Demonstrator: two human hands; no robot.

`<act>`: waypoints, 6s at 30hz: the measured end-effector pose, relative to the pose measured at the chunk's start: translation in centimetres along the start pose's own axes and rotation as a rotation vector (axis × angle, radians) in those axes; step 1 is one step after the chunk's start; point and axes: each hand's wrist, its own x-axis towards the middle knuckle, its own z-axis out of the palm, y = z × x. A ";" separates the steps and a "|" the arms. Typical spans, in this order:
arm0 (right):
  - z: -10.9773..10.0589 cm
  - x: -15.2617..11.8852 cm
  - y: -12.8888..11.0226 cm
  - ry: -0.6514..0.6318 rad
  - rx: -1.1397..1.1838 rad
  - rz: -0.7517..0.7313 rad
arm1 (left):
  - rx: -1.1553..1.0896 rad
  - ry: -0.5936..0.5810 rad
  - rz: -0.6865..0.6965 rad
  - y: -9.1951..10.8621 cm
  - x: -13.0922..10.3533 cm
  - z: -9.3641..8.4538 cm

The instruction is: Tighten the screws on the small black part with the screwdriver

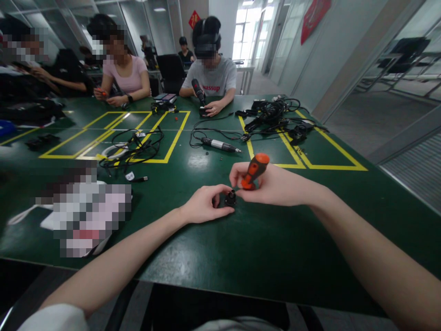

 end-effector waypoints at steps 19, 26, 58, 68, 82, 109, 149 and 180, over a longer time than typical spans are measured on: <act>0.1 0.2 0.0 0.036 -0.058 0.000 | 0.029 -0.005 -0.011 0.0 0.1 0.1; -0.5 0.3 0.1 0.000 -0.037 0.032 | 0.026 -0.007 -0.012 0.1 0.1 0.0; 0.5 0.9 4.3 -0.037 0.545 0.040 | 0.021 -0.026 -0.010 -0.1 0.3 0.1; 4.3 -1.5 6.4 0.234 0.677 -0.070 | -0.061 -0.100 -0.045 -0.5 0.5 0.0; 7.4 -2.3 5.5 0.339 0.750 -0.062 | -0.334 -0.124 -0.086 -0.3 0.4 -0.2; 7.9 -2.2 5.4 0.622 0.560 0.030 | -0.276 0.062 0.006 -0.3 0.2 0.4; 8.9 -0.7 7.1 0.598 0.343 -0.118 | -0.135 0.105 0.427 9.8 2.4 -5.1; 8.8 -1.8 8.3 0.360 -0.198 -0.149 | 0.737 0.125 0.373 11.5 2.4 -8.4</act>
